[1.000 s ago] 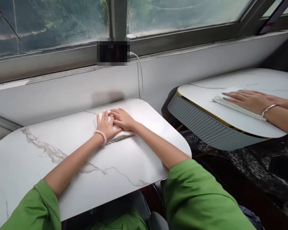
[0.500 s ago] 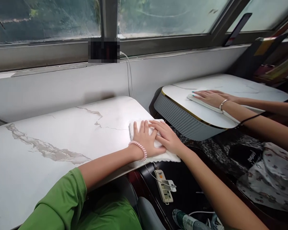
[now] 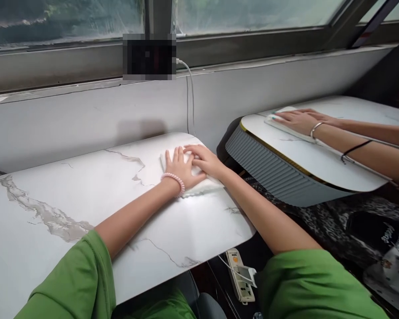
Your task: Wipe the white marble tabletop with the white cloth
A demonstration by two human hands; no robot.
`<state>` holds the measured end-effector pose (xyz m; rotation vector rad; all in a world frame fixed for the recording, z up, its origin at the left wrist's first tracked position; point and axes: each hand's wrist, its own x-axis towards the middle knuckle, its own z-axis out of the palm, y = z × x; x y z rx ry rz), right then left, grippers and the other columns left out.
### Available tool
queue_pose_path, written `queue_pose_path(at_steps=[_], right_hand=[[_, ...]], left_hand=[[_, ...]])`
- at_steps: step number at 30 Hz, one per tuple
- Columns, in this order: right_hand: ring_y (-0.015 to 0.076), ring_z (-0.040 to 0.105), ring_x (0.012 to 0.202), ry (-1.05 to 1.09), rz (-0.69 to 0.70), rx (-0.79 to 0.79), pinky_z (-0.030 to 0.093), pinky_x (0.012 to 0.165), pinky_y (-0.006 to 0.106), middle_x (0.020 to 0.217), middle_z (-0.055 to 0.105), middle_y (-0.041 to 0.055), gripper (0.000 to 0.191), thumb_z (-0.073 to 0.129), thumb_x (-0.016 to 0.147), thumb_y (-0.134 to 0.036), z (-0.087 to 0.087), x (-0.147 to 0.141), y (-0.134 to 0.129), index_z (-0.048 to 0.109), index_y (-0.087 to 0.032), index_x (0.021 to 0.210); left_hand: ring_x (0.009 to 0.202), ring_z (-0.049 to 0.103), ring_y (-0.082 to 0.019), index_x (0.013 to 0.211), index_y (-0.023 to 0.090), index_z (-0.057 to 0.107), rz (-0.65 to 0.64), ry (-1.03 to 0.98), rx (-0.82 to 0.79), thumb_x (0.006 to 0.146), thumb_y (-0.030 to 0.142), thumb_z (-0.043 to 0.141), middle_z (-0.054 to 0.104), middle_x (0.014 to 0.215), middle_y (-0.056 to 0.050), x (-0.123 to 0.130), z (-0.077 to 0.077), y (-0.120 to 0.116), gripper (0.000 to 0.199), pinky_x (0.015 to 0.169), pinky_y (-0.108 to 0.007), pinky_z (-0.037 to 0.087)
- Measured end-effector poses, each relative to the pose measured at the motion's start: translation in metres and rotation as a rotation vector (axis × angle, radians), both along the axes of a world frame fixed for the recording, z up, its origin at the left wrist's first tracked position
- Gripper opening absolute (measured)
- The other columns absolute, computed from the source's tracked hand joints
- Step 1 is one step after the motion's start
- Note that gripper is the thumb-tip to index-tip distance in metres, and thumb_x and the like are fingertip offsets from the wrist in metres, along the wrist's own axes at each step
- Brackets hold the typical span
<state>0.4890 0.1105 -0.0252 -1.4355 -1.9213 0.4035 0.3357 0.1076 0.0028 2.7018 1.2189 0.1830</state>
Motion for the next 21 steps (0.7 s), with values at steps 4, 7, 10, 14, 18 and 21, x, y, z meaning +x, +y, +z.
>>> queue_pose_path(at_steps=[4,7,10,14,18,21], right_hand=[[0.0298,0.053,0.117,0.013,0.024,0.001,0.036,0.104,0.049,0.122,0.063,0.0054,0.041,0.047,0.068,-0.023,0.005,-0.006,0.046,0.064,-0.022,0.105],[0.0291,0.054,0.115,0.022,0.007,0.005,0.038,0.102,0.047,0.121,0.064,0.0061,0.042,0.046,0.067,-0.022,0.007,-0.003,0.075,0.065,-0.02,0.106],[0.0287,0.055,0.112,0.02,-0.005,0.01,0.041,0.099,0.045,0.118,0.065,0.0063,0.042,0.046,0.067,-0.022,0.008,-0.001,0.097,0.065,-0.02,0.105],[0.0287,0.056,0.11,-0.005,-0.014,0.002,0.042,0.097,0.044,0.116,0.066,0.0061,0.044,0.046,0.065,-0.021,0.009,-0.001,0.109,0.066,-0.02,0.104],[0.0289,0.054,0.114,-0.031,0.028,0.035,0.037,0.102,0.047,0.12,0.064,0.0061,0.044,0.045,0.067,-0.022,0.008,-0.005,0.096,0.065,-0.021,0.107],[0.0291,0.051,0.12,-0.042,0.034,0.038,0.03,0.108,0.05,0.123,0.063,0.0067,0.043,0.045,0.071,-0.025,0.007,-0.011,0.068,0.063,-0.021,0.11]], left_hand=[[0.144,0.007,-0.031,0.148,0.019,0.028,0.033,0.027,0.005,0.082,0.069,0.033,0.021,0.156,-0.01,0.0,-0.001,0.046,0.083,0.114,-0.056,-0.002],[0.144,0.008,-0.031,0.148,0.019,0.027,0.055,0.03,0.015,0.083,0.067,0.033,0.021,0.156,-0.01,0.004,-0.001,0.074,0.082,0.114,-0.055,-0.002],[0.144,0.011,-0.03,0.147,0.019,0.029,0.083,0.022,0.031,0.083,0.066,0.033,0.022,0.155,-0.012,0.008,-0.001,0.094,0.08,0.114,-0.055,-0.002],[0.143,0.014,-0.03,0.147,0.016,0.031,0.105,0.004,0.056,0.085,0.064,0.032,0.024,0.154,-0.013,0.01,-0.002,0.102,0.078,0.115,-0.051,0.0],[0.143,0.011,-0.033,0.147,0.014,0.029,0.12,0.013,0.063,0.085,0.062,0.035,0.022,0.155,-0.012,0.005,-0.002,0.086,0.079,0.116,-0.047,0.002],[0.143,0.01,-0.035,0.147,0.015,0.03,0.095,0.024,0.057,0.085,0.062,0.035,0.022,0.155,-0.012,-0.002,-0.002,0.061,0.078,0.116,-0.05,0.002]])
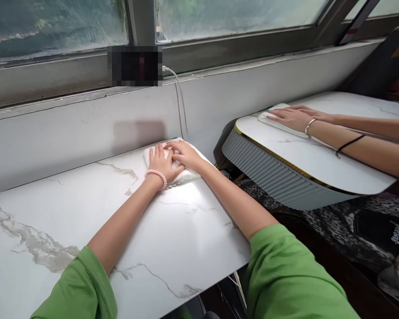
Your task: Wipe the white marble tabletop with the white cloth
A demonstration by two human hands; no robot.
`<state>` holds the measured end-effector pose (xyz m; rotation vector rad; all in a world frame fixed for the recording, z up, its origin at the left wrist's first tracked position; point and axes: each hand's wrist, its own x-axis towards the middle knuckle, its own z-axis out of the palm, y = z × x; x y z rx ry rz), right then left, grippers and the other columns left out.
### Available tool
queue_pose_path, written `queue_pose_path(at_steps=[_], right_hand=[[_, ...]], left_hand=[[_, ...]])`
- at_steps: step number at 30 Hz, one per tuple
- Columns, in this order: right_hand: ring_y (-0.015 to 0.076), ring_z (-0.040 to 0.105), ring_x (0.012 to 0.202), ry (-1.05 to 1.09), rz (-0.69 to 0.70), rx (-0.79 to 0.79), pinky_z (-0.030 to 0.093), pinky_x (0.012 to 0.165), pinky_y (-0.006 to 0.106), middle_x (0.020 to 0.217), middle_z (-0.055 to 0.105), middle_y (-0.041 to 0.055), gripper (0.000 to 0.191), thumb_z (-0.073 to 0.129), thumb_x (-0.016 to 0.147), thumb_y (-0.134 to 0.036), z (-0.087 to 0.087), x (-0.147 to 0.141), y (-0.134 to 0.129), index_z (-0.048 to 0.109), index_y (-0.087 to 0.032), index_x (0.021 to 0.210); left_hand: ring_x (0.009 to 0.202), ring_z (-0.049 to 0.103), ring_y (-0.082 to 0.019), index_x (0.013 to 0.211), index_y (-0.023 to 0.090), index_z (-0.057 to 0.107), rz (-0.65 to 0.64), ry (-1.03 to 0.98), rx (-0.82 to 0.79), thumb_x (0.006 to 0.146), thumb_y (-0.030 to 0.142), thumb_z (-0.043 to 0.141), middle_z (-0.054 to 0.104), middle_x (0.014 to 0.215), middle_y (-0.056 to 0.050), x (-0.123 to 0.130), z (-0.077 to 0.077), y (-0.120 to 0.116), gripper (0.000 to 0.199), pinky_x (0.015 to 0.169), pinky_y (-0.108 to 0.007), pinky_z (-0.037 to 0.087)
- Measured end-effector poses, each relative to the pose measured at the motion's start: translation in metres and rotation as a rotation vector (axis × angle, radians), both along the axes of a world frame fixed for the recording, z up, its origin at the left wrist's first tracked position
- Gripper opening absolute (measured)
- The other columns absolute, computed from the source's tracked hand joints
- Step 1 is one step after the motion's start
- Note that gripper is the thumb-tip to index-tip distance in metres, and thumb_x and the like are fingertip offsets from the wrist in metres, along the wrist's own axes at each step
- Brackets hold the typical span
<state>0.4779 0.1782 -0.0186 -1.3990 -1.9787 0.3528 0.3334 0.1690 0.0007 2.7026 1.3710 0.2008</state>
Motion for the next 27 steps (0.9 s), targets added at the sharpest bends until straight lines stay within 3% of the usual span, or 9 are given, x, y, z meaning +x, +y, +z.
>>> queue_pose_path(at_steps=[5,10,14,17,21,24,27], right_hand=[[0.0279,0.044,0.13,-0.061,-0.053,-0.003,0.019,0.114,0.053,0.133,0.056,0.0096,0.04,0.042,0.082,-0.031,-0.002,-0.021,-0.083,0.059,-0.021,0.117],[0.0269,0.04,0.134,-0.151,-0.122,-0.01,0.021,0.114,0.057,0.141,0.049,0.0072,0.042,0.036,0.09,-0.032,-0.001,-0.064,-0.185,0.049,-0.027,0.129],[0.0266,0.037,0.136,-0.168,-0.124,-0.006,0.023,0.114,0.058,0.144,0.045,0.0044,0.045,0.035,0.091,-0.033,0.002,-0.096,-0.23,0.042,-0.032,0.135],[0.0273,0.039,0.134,-0.185,-0.13,-0.004,0.024,0.113,0.057,0.142,0.047,0.0045,0.045,0.035,0.089,-0.031,0.003,-0.106,-0.234,0.044,-0.031,0.133],[0.0275,0.041,0.132,-0.191,-0.122,0.004,0.024,0.113,0.057,0.136,0.052,0.0064,0.043,0.035,0.085,-0.027,0.002,-0.107,-0.218,0.049,-0.027,0.126],[0.0276,0.043,0.13,-0.175,-0.115,0.01,0.025,0.111,0.056,0.132,0.054,0.0073,0.041,0.035,0.083,-0.026,0.001,-0.108,-0.195,0.052,-0.026,0.12],[0.0285,0.047,0.124,-0.143,-0.107,0.019,0.025,0.11,0.055,0.127,0.057,0.0087,0.037,0.037,0.081,-0.025,0.003,-0.113,-0.158,0.054,-0.024,0.114]], left_hand=[[0.143,0.01,-0.036,0.147,0.013,0.03,-0.114,-0.01,0.015,0.084,0.063,0.038,0.023,0.154,-0.015,-0.026,0.0,-0.065,0.081,0.115,-0.053,0.002],[0.143,0.006,-0.039,0.147,0.009,0.028,-0.297,-0.028,-0.055,0.082,0.063,0.041,0.019,0.154,-0.02,-0.073,0.006,-0.143,0.085,0.115,-0.056,0.004],[0.142,0.003,-0.039,0.149,0.009,0.024,-0.319,-0.031,-0.092,0.083,0.062,0.041,0.017,0.155,-0.02,-0.104,0.01,-0.182,0.086,0.114,-0.058,0.006],[0.143,0.003,-0.039,0.149,0.008,0.021,-0.311,-0.037,-0.087,0.083,0.062,0.04,0.017,0.155,-0.02,-0.112,0.008,-0.189,0.087,0.114,-0.058,0.006],[0.142,0.003,-0.04,0.148,0.005,0.02,-0.307,-0.024,-0.079,0.082,0.061,0.042,0.015,0.154,-0.023,-0.113,0.006,-0.179,0.09,0.114,-0.058,0.005],[0.142,0.004,-0.039,0.148,0.006,0.022,-0.291,-0.002,-0.064,0.082,0.062,0.043,0.016,0.154,-0.023,-0.114,0.006,-0.159,0.089,0.114,-0.057,0.004],[0.143,0.006,-0.036,0.148,0.009,0.023,-0.254,0.015,-0.035,0.083,0.063,0.042,0.017,0.155,-0.02,-0.116,0.004,-0.123,0.087,0.115,-0.055,0.005]])
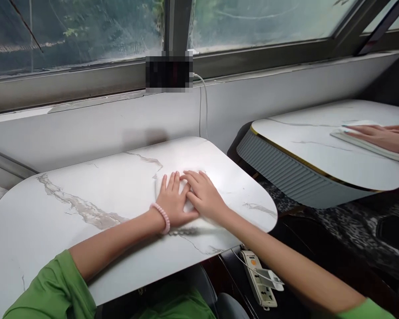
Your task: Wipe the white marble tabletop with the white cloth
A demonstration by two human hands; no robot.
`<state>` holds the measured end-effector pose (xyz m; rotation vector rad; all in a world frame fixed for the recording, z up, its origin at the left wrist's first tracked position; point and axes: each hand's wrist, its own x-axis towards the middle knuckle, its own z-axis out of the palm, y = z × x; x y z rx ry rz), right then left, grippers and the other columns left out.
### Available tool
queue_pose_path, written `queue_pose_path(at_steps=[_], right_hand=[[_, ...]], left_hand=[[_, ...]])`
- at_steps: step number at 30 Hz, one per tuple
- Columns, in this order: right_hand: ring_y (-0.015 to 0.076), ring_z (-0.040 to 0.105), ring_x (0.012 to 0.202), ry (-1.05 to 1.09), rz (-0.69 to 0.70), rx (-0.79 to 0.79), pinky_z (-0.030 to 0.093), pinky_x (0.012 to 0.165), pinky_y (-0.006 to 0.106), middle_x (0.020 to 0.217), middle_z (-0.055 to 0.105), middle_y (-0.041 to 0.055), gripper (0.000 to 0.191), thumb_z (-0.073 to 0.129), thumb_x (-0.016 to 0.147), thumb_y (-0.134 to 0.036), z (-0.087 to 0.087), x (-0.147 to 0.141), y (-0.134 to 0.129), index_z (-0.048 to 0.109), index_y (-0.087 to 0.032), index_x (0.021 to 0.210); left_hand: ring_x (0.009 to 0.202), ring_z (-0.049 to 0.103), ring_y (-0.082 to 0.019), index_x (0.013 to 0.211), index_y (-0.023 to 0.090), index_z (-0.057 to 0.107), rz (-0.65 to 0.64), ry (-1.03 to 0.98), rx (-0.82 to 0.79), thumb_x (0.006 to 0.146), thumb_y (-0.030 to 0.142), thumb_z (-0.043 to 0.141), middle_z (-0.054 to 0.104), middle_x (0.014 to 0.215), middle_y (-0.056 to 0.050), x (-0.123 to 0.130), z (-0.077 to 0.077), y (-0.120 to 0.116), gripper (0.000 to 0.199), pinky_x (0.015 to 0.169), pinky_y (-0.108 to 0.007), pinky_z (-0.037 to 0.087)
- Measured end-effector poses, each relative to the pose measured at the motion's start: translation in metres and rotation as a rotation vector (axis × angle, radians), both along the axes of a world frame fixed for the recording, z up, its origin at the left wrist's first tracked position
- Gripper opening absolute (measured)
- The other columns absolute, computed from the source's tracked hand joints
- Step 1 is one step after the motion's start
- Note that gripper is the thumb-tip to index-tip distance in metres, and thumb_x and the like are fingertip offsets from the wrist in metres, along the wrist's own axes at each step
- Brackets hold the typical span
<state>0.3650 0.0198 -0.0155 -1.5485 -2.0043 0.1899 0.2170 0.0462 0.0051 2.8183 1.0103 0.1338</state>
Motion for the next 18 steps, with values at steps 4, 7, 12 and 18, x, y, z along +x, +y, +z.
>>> queue_pose_path(at_steps=[4,7,12,18], right_hand=[[0.0282,0.053,0.113,0.046,-0.012,0.028,0.028,0.106,0.054,0.12,0.061,0.0094,0.035,0.037,0.079,-0.022,0.002,-0.008,0.065,0.056,-0.023,0.109],[0.028,0.055,0.108,0.042,0.014,0.046,0.03,0.104,0.052,0.115,0.063,0.0104,0.035,0.038,0.078,-0.022,0.0,-0.011,0.117,0.057,-0.021,0.107],[0.0279,0.056,0.104,0.038,0.121,0.055,0.039,0.097,0.045,0.113,0.066,0.0101,0.037,0.041,0.075,-0.025,-0.003,-0.012,0.181,0.061,-0.019,0.105],[0.0282,0.053,0.112,0.045,0.183,0.038,0.034,0.103,0.046,0.12,0.064,0.01,0.04,0.041,0.076,-0.025,0.0,-0.018,0.178,0.061,-0.017,0.109]], left_hand=[[0.144,0.009,-0.032,0.147,0.012,0.026,0.015,0.02,0.035,0.082,0.063,0.044,0.018,0.155,-0.018,-0.003,-0.003,0.065,0.085,0.116,-0.05,0.004],[0.144,0.011,-0.03,0.147,0.011,0.028,0.072,0.046,0.05,0.082,0.062,0.045,0.019,0.155,-0.018,-0.005,-0.004,0.11,0.084,0.116,-0.046,0.003],[0.143,0.014,-0.03,0.147,0.013,0.027,0.251,0.031,0.074,0.085,0.063,0.039,0.02,0.155,-0.016,-0.005,-0.004,0.146,0.081,0.116,-0.046,0.005],[0.143,0.013,-0.033,0.145,0.01,0.031,0.313,0.017,0.088,0.085,0.063,0.038,0.02,0.155,-0.019,-0.01,-0.006,0.136,0.08,0.116,-0.047,0.004]])
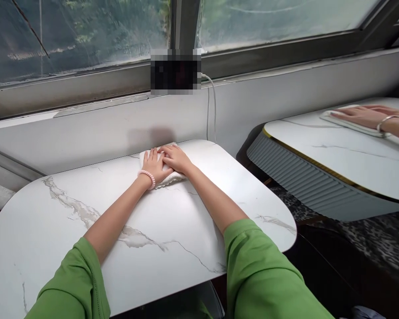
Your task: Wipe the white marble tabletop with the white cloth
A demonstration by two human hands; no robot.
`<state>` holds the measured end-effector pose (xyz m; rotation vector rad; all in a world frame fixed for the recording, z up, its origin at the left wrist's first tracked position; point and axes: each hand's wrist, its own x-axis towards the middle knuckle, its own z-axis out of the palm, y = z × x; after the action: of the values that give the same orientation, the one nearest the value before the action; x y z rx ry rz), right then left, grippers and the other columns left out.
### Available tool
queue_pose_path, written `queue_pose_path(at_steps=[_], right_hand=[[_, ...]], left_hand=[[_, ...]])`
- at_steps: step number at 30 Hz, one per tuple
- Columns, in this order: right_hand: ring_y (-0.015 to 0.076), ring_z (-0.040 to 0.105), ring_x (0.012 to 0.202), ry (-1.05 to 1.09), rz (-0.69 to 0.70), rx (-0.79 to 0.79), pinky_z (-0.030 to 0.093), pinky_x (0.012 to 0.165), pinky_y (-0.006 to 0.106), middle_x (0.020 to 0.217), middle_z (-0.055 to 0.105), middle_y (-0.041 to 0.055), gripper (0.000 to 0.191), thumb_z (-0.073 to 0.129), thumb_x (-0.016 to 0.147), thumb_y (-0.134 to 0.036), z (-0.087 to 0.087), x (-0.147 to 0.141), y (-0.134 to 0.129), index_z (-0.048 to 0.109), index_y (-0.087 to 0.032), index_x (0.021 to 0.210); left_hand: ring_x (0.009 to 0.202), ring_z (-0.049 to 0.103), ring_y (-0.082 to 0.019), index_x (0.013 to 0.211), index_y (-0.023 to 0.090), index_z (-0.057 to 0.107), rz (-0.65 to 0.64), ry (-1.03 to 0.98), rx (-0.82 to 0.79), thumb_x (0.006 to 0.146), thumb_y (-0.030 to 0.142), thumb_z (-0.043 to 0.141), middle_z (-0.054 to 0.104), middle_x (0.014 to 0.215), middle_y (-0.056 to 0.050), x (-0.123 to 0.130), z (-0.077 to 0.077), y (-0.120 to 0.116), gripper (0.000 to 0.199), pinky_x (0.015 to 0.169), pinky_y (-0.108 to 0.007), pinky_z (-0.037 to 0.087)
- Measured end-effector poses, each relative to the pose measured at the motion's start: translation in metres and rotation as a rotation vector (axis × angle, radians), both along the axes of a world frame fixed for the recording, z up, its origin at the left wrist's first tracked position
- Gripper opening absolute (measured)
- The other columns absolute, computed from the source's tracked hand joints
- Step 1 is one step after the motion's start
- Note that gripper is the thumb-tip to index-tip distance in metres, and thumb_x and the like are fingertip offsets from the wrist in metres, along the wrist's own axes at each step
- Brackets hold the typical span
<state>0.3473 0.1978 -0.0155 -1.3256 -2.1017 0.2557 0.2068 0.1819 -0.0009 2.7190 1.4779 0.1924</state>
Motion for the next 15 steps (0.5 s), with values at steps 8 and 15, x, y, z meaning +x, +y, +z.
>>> queue_pose_path(at_steps=[8,15], right_hand=[[0.0278,0.044,0.128,-0.042,-0.033,-0.019,0.024,0.111,0.054,0.133,0.055,0.0115,0.041,0.038,0.084,-0.028,-0.004,-0.005,-0.113,0.056,-0.02,0.12],[0.0261,0.038,0.135,-0.037,-0.053,-0.032,0.021,0.114,0.054,0.142,0.047,0.0073,0.042,0.037,0.088,-0.031,0.0,-0.017,-0.241,0.045,-0.027,0.13]], left_hand=[[0.143,0.01,-0.035,0.147,0.007,0.027,-0.116,0.016,-0.023,0.084,0.064,0.037,0.02,0.154,-0.02,-0.015,0.006,-0.101,0.086,0.115,-0.052,0.003],[0.142,0.004,-0.041,0.148,0.004,0.025,-0.246,-0.007,-0.124,0.084,0.067,0.034,0.018,0.154,-0.022,-0.03,0.012,-0.211,0.09,0.113,-0.06,0.002]])
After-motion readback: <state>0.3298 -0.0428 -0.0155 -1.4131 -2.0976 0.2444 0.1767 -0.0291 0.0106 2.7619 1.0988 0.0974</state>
